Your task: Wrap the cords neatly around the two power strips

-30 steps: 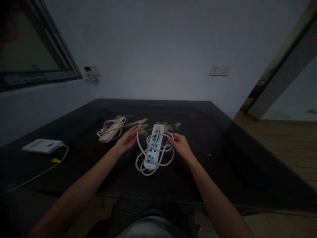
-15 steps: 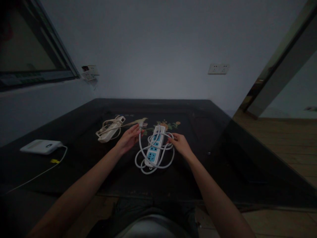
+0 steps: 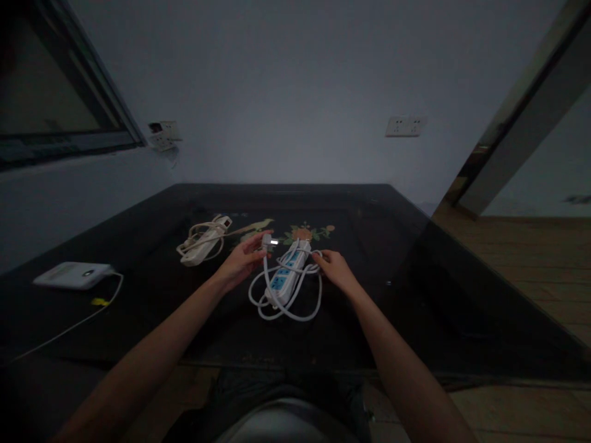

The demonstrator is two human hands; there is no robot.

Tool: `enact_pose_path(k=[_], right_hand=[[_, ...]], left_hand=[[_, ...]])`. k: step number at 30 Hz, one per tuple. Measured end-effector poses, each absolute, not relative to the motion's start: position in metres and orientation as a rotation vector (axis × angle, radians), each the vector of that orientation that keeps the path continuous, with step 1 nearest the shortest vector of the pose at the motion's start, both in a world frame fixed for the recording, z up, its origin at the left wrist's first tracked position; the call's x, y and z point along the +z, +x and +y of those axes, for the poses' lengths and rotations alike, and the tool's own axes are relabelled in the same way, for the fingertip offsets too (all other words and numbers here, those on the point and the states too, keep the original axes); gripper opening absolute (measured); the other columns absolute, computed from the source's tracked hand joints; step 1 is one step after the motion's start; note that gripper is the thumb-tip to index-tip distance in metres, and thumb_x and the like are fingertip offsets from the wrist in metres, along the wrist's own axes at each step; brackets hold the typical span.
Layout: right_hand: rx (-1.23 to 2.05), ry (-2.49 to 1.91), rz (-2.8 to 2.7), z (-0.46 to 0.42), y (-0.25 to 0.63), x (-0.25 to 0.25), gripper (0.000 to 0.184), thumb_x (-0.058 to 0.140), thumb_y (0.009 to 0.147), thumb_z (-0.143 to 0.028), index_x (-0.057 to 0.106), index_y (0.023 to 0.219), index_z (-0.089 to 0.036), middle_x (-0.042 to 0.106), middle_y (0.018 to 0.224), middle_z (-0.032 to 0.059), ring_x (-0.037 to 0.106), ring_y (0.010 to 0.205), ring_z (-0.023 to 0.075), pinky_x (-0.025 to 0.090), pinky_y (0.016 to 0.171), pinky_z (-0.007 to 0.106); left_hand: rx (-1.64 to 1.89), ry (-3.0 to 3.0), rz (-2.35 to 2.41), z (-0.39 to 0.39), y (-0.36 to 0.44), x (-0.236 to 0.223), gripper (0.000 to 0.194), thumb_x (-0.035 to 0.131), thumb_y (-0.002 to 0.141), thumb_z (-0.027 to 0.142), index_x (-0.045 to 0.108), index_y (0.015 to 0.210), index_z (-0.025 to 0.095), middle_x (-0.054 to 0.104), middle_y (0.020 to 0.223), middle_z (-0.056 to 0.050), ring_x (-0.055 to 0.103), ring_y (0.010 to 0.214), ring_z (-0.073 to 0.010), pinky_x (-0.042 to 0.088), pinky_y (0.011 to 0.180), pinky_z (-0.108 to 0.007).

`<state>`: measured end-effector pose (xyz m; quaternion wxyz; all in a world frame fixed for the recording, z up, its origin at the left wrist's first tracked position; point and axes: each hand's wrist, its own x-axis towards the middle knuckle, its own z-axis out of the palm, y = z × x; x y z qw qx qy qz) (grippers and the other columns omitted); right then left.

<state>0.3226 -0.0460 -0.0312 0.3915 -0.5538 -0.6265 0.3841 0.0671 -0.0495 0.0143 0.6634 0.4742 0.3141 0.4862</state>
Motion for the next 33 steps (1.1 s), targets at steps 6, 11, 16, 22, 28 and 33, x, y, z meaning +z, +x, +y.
enact_pose_path(k=[6,11,16,22,28,33], right_hand=[[0.821,-1.525,-1.679,-0.046,0.325,-0.031,0.032,0.055,0.083,-0.044,0.068,0.08,-0.015,0.061,0.057,0.0001,0.055,0.051,0.0138,0.038,0.048,0.023],[0.671,-1.587,-1.727,-0.048,0.334,-0.023,0.032,0.058,0.082,-0.047,0.07,0.074,-0.019,0.068,0.066,0.006,0.061,0.063,0.0194,0.04,0.059,0.028],[0.585,-1.528,-1.648,-0.057,0.353,0.004,0.038,0.051,0.086,-0.05,0.071,0.087,-0.018,0.07,0.08,0.0096,0.063,0.072,0.0219,0.044,0.063,0.031],[0.698,-1.266,-1.551,-0.124,0.346,0.038,0.037,0.055,0.083,-0.051,0.071,0.096,-0.02,0.07,0.08,0.0075,0.065,0.073,0.0211,0.053,0.066,0.031],[0.492,-1.21,-1.663,-0.201,0.316,0.046,0.022,0.06,0.084,-0.04,0.07,0.1,-0.028,0.073,0.091,0.0053,0.068,0.079,0.0213,0.055,0.067,0.029],[0.146,-1.321,-1.532,-0.225,0.315,0.034,0.01,0.062,0.084,-0.03,0.068,0.089,-0.024,0.072,0.079,0.0005,0.068,0.069,0.016,0.053,0.063,0.022]], left_hand=[[1.01,1.196,0.716,-0.054,0.07,0.013,0.056,0.079,0.065,0.019,0.064,0.118,0.022,0.063,0.115,-0.009,0.065,0.081,-0.0166,0.05,0.068,-0.026],[0.966,1.265,0.72,-0.054,0.07,0.012,0.049,0.079,0.064,0.016,0.066,0.111,0.021,0.065,0.103,-0.008,0.062,0.077,-0.0145,0.047,0.059,-0.02],[0.931,1.154,0.634,-0.059,0.065,0.023,0.05,0.079,0.067,0.016,0.062,0.113,0.023,0.063,0.105,-0.006,0.063,0.077,-0.0121,0.052,0.065,-0.021],[0.958,1.096,0.617,-0.082,0.075,0.044,0.04,0.077,0.072,0.025,0.057,0.106,0.021,0.062,0.083,0.0,0.067,0.063,-0.0124,0.054,0.059,-0.021],[1.078,1.294,0.665,-0.12,0.121,0.068,0.036,0.078,0.067,0.022,0.056,0.094,0.02,0.061,0.091,0.0,0.067,0.06,-0.0129,0.055,0.055,-0.024],[1.054,1.634,0.729,-0.153,0.157,0.076,0.029,0.075,0.071,0.022,0.059,0.095,0.02,0.063,0.089,0.0,0.064,0.067,-0.0112,0.052,0.06,-0.022]])
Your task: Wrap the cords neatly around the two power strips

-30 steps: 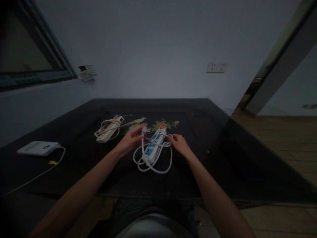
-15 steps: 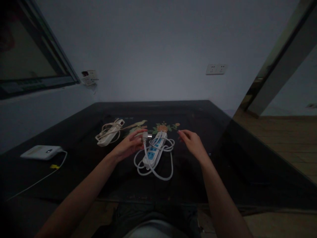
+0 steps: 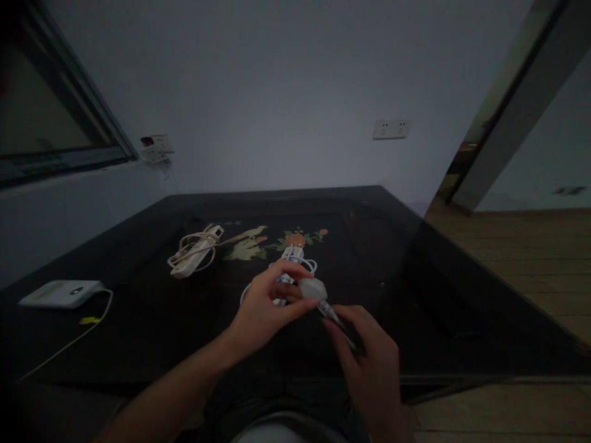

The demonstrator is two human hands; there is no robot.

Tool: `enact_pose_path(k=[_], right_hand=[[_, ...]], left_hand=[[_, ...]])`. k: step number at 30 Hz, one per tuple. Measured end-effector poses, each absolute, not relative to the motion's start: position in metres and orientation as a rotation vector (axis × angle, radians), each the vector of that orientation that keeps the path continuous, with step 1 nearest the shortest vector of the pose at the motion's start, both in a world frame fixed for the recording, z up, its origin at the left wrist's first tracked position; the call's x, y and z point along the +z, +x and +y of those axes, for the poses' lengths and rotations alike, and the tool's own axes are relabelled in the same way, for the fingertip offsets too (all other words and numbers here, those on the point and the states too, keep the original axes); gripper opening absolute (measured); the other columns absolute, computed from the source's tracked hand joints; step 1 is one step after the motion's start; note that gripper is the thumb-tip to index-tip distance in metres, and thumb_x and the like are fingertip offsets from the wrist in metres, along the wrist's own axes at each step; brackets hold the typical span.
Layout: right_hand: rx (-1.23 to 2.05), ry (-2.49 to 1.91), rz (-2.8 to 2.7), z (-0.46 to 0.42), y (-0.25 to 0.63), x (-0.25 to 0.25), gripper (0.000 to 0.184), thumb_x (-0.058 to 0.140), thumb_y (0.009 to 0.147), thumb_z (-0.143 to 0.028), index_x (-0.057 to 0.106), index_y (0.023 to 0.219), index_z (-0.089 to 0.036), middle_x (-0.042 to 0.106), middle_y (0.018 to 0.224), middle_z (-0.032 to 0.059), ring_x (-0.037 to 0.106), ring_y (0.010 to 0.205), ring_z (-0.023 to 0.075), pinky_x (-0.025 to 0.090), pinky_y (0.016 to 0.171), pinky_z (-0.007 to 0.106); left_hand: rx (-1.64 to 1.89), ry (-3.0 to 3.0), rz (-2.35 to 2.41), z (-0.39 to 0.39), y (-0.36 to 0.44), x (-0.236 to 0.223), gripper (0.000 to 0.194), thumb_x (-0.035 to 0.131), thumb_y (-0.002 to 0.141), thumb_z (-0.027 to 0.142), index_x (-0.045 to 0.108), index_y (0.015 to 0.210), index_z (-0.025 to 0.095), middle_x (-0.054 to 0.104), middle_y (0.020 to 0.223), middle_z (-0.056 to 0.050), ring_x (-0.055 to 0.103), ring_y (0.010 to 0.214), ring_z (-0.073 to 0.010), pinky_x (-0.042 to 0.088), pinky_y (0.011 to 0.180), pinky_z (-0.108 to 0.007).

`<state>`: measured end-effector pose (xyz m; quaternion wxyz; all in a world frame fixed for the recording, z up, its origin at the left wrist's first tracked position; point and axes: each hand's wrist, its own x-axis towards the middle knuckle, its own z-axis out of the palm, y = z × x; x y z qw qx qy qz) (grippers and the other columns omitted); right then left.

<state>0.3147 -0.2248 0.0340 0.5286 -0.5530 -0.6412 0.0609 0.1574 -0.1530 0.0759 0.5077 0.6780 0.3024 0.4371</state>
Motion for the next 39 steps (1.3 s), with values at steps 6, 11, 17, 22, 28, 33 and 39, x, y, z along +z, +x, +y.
enact_pose_path(k=[6,11,17,22,28,33,39], right_hand=[[-0.007,-1.454,-1.409,-0.232,0.341,0.014,0.022,0.059,0.085,-0.039,0.07,0.082,-0.021,0.072,0.07,0.0007,0.067,0.057,0.015,0.051,0.055,0.019],[0.053,-1.627,-1.23,-0.227,0.366,0.002,0.037,0.057,0.082,-0.051,0.072,0.084,-0.017,0.066,0.057,0.001,0.061,0.047,0.0151,0.047,0.045,0.02],[0.118,-1.713,-1.164,-0.22,0.384,-0.002,0.043,0.055,0.08,-0.056,0.072,0.087,-0.016,0.062,0.054,0.0007,0.056,0.045,0.0138,0.042,0.042,0.021],[0.144,-1.748,-1.253,-0.21,0.391,-0.008,0.044,0.053,0.081,-0.055,0.072,0.088,-0.017,0.068,0.063,0.0036,0.062,0.053,0.0172,0.045,0.049,0.023],[0.203,-1.796,-1.523,-0.182,0.391,-0.011,0.033,0.049,0.086,-0.046,0.071,0.088,-0.021,0.075,0.088,0.007,0.07,0.079,0.024,0.049,0.067,0.029],[0.189,-2.047,-1.727,-0.15,0.38,0.001,0.028,0.047,0.091,-0.039,0.07,0.09,-0.024,0.074,0.087,0.0065,0.069,0.082,0.0256,0.044,0.065,0.03],[0.353,-2.163,-1.804,-0.112,0.37,0.002,0.027,0.049,0.09,-0.039,0.07,0.091,-0.024,0.072,0.089,0.0093,0.066,0.087,0.0266,0.037,0.061,0.028]], left_hand=[[0.923,2.062,0.753,-0.159,0.167,0.069,0.03,0.068,0.08,0.025,0.059,0.109,0.021,0.067,0.097,-0.003,0.063,0.088,-0.0172,0.052,0.078,-0.03],[0.897,1.855,0.772,-0.131,0.147,0.074,0.021,0.06,0.086,0.026,0.06,0.105,0.019,0.067,0.092,-0.005,0.065,0.087,-0.0169,0.051,0.079,-0.031],[0.884,1.57,0.624,-0.118,0.125,0.091,0.014,0.059,0.086,0.027,0.06,0.096,0.016,0.068,0.084,-0.003,0.066,0.08,-0.0135,0.05,0.074,-0.026],[0.875,1.927,0.789,-0.098,0.141,0.072,0.014,0.055,0.087,0.025,0.062,0.096,0.016,0.069,0.089,-0.005,0.065,0.085,-0.0164,0.049,0.08,-0.03],[0.343,2.711,1.191,-0.076,0.164,0.039,0.024,0.059,0.085,0.035,0.065,0.1,0.016,0.067,0.105,-0.011,0.058,0.104,-0.028,0.043,0.089,-0.042],[0.186,2.919,1.235,-0.074,0.167,0.029,0.026,0.062,0.083,0.033,0.065,0.103,0.017,0.064,0.11,-0.012,0.053,0.109,-0.0302,0.041,0.09,-0.042],[0.219,2.815,1.039,-0.062,0.156,0.024,0.042,0.056,0.085,0.024,0.055,0.127,0.023,0.062,0.122,-0.007,0.053,0.114,-0.0256,0.041,0.094,-0.038]])
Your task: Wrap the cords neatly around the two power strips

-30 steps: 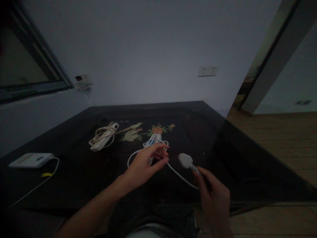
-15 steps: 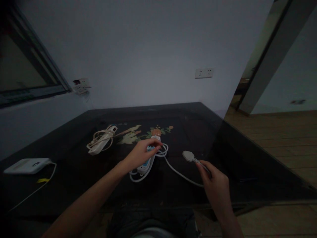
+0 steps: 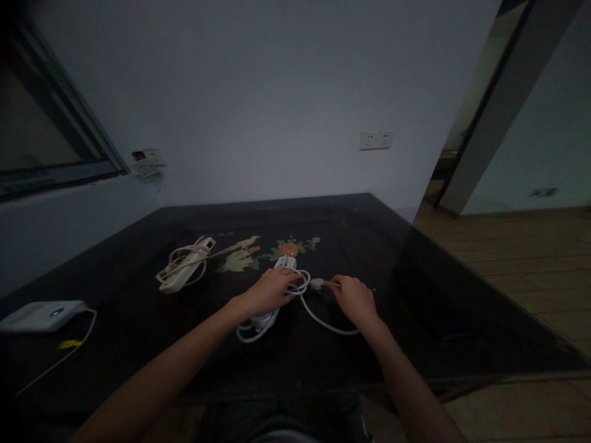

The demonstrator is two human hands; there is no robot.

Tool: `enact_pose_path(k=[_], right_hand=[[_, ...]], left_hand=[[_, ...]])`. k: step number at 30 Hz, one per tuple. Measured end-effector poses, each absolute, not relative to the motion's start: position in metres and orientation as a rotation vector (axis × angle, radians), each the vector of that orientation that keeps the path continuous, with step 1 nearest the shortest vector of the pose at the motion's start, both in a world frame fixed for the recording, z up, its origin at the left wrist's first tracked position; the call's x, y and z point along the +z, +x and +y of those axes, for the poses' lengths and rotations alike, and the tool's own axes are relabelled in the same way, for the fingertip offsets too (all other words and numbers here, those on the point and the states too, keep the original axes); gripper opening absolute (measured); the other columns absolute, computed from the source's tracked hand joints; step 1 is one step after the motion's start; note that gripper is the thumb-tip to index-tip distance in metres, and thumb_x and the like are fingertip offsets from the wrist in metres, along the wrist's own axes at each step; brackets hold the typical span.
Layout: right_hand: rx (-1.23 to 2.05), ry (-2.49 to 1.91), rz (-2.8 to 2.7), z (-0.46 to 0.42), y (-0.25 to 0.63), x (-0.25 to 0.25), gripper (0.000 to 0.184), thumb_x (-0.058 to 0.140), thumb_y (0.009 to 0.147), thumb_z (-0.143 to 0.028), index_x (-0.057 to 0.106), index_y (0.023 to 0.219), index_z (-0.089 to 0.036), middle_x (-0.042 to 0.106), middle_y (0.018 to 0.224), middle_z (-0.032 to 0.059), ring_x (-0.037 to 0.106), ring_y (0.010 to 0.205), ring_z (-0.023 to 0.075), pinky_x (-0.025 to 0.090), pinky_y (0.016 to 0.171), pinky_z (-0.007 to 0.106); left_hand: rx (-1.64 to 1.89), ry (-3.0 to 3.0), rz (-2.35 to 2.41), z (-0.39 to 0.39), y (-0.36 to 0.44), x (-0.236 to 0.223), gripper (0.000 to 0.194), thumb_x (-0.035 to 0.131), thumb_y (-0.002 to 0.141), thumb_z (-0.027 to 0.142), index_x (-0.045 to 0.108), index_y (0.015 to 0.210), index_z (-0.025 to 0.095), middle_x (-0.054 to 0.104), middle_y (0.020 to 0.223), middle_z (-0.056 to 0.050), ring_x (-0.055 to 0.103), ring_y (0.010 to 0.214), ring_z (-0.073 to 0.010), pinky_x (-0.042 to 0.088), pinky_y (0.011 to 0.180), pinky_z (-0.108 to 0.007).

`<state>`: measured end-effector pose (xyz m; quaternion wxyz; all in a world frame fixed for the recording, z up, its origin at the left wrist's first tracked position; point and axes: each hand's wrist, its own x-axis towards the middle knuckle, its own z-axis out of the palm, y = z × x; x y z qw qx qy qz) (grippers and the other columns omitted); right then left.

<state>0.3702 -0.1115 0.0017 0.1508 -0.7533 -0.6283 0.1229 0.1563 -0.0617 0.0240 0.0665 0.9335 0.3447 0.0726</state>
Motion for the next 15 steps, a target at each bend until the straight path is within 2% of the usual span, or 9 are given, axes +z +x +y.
enact_pose_path(k=[2,7,11,15], right_hand=[[0.469,-2.067,-1.778,-0.101,0.369,-0.005,0.024,0.053,0.088,-0.039,0.071,0.087,-0.022,0.071,0.085,0.0093,0.065,0.084,0.0251,0.036,0.06,0.028],[0.691,-1.822,-1.747,-0.079,0.361,-0.023,0.023,0.056,0.083,-0.035,0.068,0.071,-0.019,0.065,0.069,0.0042,0.059,0.068,0.0169,0.034,0.057,0.025],[0.872,-1.623,-1.715,-0.064,0.353,-0.03,0.027,0.055,0.08,-0.035,0.063,0.062,-0.016,0.054,0.053,-0.0012,0.048,0.054,0.0115,0.031,0.052,0.023],[1.035,-1.444,-1.612,-0.06,0.347,-0.032,0.035,0.055,0.078,-0.047,0.059,0.064,-0.016,0.042,0.046,-0.0054,0.036,0.046,0.0088,0.026,0.047,0.023]], left_hand=[[0.248,2.764,1.018,-0.057,0.153,0.024,0.045,0.057,0.085,0.027,0.052,0.13,0.021,0.065,0.119,-0.008,0.055,0.112,-0.0262,0.042,0.093,-0.038],[0.447,2.575,0.987,-0.044,0.15,0.022,0.034,0.053,0.088,0.028,0.061,0.12,0.019,0.071,0.094,-0.006,0.065,0.087,-0.022,0.048,0.079,-0.033],[0.598,2.545,1.082,-0.037,0.147,0.015,0.027,0.051,0.087,0.02,0.063,0.11,0.016,0.069,0.1,-0.009,0.061,0.096,-0.0232,0.045,0.087,-0.036],[0.662,2.515,1.132,-0.033,0.144,0.011,0.019,0.056,0.084,0.02,0.067,0.098,0.015,0.068,0.1,-0.01,0.06,0.099,-0.025,0.043,0.091,-0.039]])
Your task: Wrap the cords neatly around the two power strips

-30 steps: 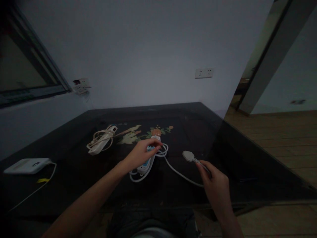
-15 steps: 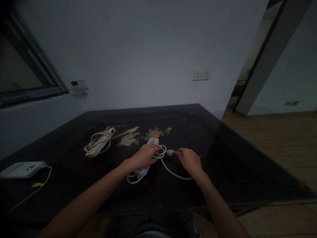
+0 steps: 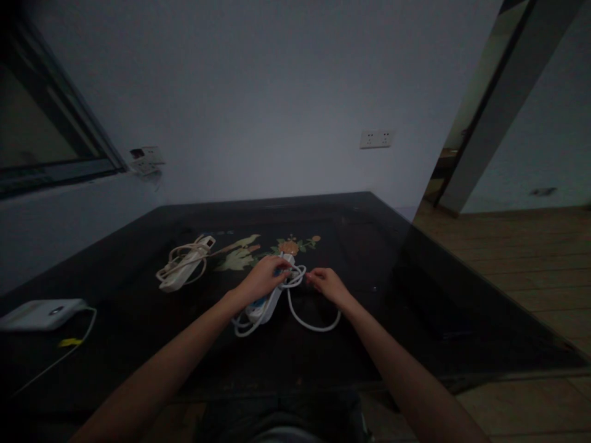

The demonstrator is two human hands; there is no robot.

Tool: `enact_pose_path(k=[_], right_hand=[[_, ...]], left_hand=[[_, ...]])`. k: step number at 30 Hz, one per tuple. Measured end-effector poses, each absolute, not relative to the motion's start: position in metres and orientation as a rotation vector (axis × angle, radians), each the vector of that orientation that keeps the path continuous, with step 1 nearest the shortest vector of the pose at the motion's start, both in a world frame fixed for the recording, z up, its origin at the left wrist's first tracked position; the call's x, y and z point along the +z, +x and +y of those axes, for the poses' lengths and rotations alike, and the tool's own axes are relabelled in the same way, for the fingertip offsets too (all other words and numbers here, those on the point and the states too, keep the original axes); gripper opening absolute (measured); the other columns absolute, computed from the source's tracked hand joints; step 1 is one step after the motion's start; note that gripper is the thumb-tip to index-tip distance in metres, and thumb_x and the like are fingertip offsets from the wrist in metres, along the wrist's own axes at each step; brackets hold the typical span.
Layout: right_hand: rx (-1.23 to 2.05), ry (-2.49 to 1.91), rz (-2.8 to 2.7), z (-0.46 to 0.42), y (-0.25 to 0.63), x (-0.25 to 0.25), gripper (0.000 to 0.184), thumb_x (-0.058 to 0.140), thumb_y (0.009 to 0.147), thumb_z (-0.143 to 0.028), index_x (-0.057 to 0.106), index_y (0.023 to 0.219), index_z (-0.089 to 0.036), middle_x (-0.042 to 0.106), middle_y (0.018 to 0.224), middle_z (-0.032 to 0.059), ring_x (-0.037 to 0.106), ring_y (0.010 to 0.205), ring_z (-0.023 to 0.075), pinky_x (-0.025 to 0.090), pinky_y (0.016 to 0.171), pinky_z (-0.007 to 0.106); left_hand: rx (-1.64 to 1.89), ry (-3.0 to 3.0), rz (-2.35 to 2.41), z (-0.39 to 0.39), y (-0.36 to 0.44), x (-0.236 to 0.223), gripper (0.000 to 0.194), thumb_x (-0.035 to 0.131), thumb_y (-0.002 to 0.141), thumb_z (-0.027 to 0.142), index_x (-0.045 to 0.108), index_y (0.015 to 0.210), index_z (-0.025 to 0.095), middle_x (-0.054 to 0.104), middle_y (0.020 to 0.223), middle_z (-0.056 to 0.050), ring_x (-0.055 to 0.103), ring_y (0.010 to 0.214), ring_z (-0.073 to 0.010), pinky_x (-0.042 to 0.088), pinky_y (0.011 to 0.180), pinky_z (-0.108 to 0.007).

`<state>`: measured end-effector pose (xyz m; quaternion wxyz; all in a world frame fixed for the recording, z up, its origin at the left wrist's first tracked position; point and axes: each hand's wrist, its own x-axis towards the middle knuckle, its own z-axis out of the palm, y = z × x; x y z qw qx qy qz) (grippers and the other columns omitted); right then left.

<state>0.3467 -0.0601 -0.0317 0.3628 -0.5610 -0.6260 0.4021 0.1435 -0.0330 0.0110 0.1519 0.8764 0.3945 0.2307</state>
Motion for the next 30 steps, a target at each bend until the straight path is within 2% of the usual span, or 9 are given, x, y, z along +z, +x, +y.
enact_pose_path(k=[6,11,16,21,25,30], right_hand=[[1.186,-1.288,-1.435,-0.069,0.338,-0.032,0.046,0.057,0.071,-0.062,0.058,0.072,-0.016,0.035,0.046,-0.008,0.029,0.044,0.0072,0.017,0.045,0.023],[1.275,-1.221,-1.333,-0.07,0.335,-0.032,0.048,0.062,0.068,-0.063,0.058,0.076,-0.015,0.038,0.049,-0.0076,0.027,0.043,0.0061,0.013,0.044,0.024],[1.37,-1.161,-1.287,-0.068,0.334,-0.033,0.049,0.064,0.067,-0.062,0.06,0.08,-0.015,0.039,0.049,-0.0081,0.025,0.041,0.0045,0.012,0.042,0.023],[1.408,-1.119,-1.28,-0.069,0.33,-0.032,0.044,0.065,0.067,-0.059,0.055,0.076,-0.017,0.045,0.055,-0.0061,0.031,0.041,0.0041,0.017,0.041,0.021],[1.375,-1.142,-1.315,-0.069,0.328,-0.033,0.042,0.063,0.07,-0.058,0.055,0.077,-0.017,0.049,0.057,-0.0045,0.037,0.043,0.0056,0.024,0.04,0.02],[1.136,-1.232,-1.357,-0.065,0.33,-0.035,0.032,0.067,0.071,-0.045,0.054,0.083,-0.019,0.053,0.069,-0.0015,0.05,0.059,0.0122,0.037,0.047,0.022]], left_hand=[[0.658,2.457,1.08,-0.032,0.14,0.017,0.017,0.06,0.082,0.025,0.067,0.095,0.016,0.07,0.098,-0.008,0.062,0.096,-0.0226,0.045,0.087,-0.036],[0.668,2.396,1.035,-0.03,0.14,0.018,0.018,0.061,0.081,0.025,0.067,0.096,0.016,0.07,0.098,-0.007,0.063,0.091,-0.0205,0.047,0.082,-0.032],[0.668,2.347,1.004,-0.026,0.137,0.017,0.021,0.063,0.078,0.023,0.067,0.097,0.016,0.07,0.098,-0.008,0.063,0.092,-0.0217,0.046,0.082,-0.033],[0.675,2.271,0.968,-0.025,0.134,0.019,0.021,0.062,0.078,0.021,0.066,0.099,0.018,0.071,0.099,-0.005,0.064,0.091,-0.0184,0.046,0.082,-0.03],[0.72,2.197,1.018,-0.024,0.134,0.018,0.024,0.064,0.076,0.022,0.066,0.099,0.014,0.071,0.096,-0.007,0.063,0.087,-0.0181,0.047,0.077,-0.029],[0.779,2.162,1.048,-0.026,0.135,0.016,0.028,0.064,0.076,0.026,0.067,0.101,0.014,0.07,0.096,-0.007,0.062,0.085,-0.018,0.046,0.075,-0.029]])
